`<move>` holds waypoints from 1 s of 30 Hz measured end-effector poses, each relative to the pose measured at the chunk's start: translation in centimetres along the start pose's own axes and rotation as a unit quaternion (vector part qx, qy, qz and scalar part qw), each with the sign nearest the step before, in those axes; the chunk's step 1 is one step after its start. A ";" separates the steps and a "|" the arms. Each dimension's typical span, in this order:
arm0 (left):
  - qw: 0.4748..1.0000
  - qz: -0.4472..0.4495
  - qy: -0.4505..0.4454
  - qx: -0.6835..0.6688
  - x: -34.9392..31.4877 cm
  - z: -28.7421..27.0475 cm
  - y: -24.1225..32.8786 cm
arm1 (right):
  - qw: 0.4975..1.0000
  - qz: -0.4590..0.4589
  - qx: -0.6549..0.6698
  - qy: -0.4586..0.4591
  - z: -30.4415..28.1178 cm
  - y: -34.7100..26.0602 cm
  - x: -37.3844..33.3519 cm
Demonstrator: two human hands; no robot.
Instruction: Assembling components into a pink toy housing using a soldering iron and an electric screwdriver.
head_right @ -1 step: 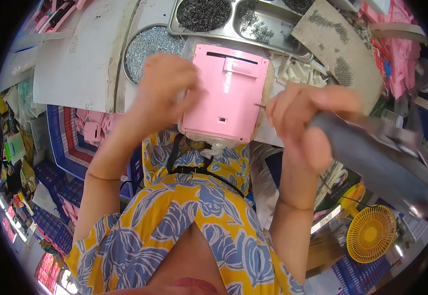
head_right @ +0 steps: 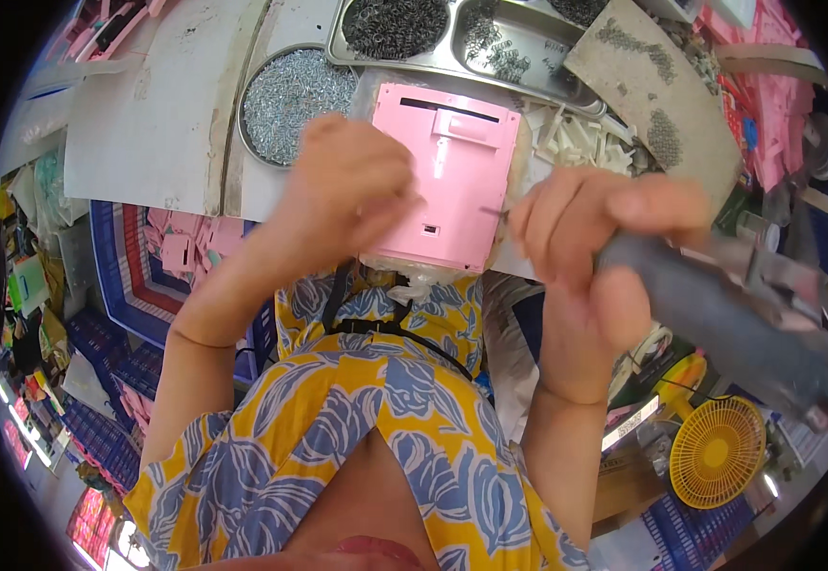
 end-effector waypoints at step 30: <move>0.955 -0.207 0.059 0.205 -3.6 -5.3 -10.9 | 0.989 -0.045 -0.097 0.101 -5.2 6.7 3.2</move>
Point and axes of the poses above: each hand's wrist, its own x-axis towards the middle knuckle, its own z-axis out of the palm, y = z × x, the point moved 6 cm from there along x, towards the middle knuckle, and after that the axes turned 1 degree about -y, right-handed, at the moved point
